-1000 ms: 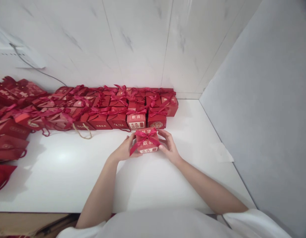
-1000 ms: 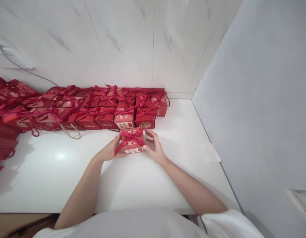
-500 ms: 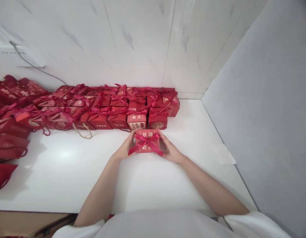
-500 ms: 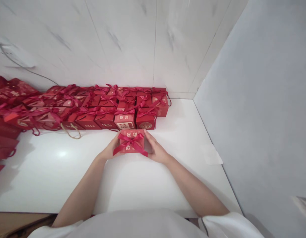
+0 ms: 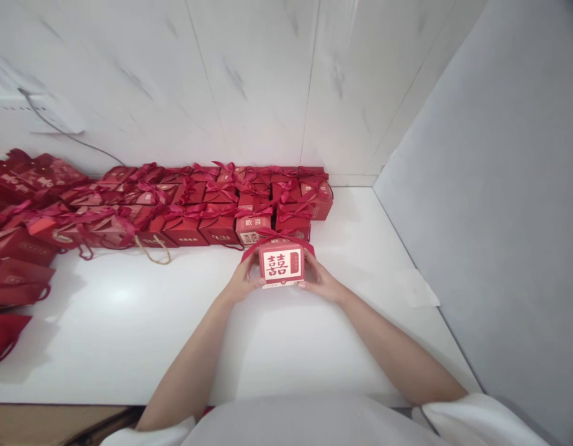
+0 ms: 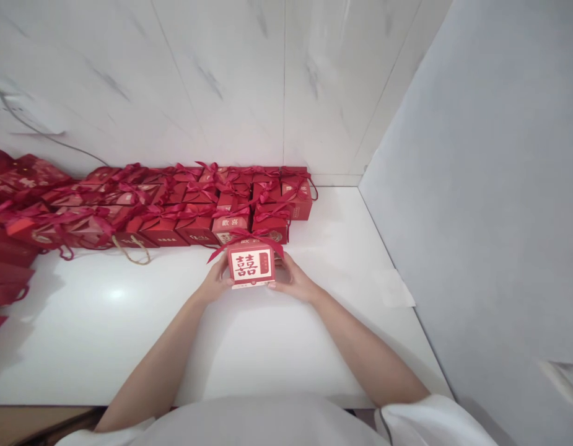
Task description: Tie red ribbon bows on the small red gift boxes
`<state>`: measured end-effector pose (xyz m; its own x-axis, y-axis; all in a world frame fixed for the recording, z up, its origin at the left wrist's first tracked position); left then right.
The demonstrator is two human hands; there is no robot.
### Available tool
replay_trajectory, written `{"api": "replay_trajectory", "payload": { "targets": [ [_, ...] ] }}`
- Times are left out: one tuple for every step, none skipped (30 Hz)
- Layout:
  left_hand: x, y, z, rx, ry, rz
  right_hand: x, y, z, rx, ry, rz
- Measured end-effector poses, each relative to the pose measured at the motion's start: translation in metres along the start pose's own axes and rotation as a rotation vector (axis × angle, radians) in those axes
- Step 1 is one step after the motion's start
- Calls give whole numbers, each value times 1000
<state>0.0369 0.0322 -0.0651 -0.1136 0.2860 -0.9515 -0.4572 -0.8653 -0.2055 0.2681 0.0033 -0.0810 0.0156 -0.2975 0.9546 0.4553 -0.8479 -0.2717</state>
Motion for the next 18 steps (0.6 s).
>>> {"api": "replay_trajectory", "payload": {
  "targets": [
    [-1, 0, 0, 17, -12, 3, 0, 0, -1, -5, -1, 8],
    [-3, 0, 0, 31, -23, 11, 1, -1, -1, -11, 2, 16],
    [-5, 0, 0, 38, -31, 22, 1, -1, -1, -18, 5, 22],
    [-7, 0, 0, 39, -36, 34, 1, -2, -2, -24, 9, 25],
    [-9, 0, -1, 36, -39, 45, 0, -2, -2, -29, 15, 27],
    [-10, 1, -1, 30, -43, 51, -1, -2, -2, -35, 22, 29],
    [-11, 1, -1, 25, -49, 53, -1, -2, -2, -45, 31, 35],
    [-11, 1, -2, 23, -57, 50, -2, -1, -2, -60, 42, 47],
    [-11, 1, -3, 21, -65, 45, -2, 0, -2, -77, 56, 62],
    [-10, 1, -4, 15, -70, 36, -3, 1, -1, -97, 74, 77],
    [-8, 2, -5, 5, -67, 27, -3, 2, -1, -118, 92, 94],
    [-6, 2, -6, -6, -55, 17, -3, 3, -1, -136, 109, 108],
    [-5, 2, -7, -18, -33, 9, -3, 4, -1, -149, 121, 117],
    [-3, 2, -8, -30, -7, 5, -3, 5, -1, -157, 129, 124],
    [-1, 3, -9, -41, 18, 5, -4, 6, -1, -159, 133, 128],
    [0, 2, -10, -49, 39, 9, -4, 6, -1, -161, 134, 132],
    [1, 2, -11, -59, 57, 19, -5, 5, -1, -164, 137, 138],
    [1, 1, -12, -74, 77, 33, -5, 5, -1, -173, 148, 146]
  ]
}}
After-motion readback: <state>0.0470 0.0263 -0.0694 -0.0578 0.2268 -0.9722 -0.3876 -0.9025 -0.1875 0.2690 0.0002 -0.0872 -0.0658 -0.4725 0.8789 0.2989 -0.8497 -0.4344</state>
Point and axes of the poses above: each hand's wrist, its own y-axis away from the middle knuckle, its own z-axis out of the back of the hand, x = y × z, the point moved 3 cm from there along -y, towards the middle knuckle, and after that the axes turned 2 degrees about x, right-handed, at the moved point
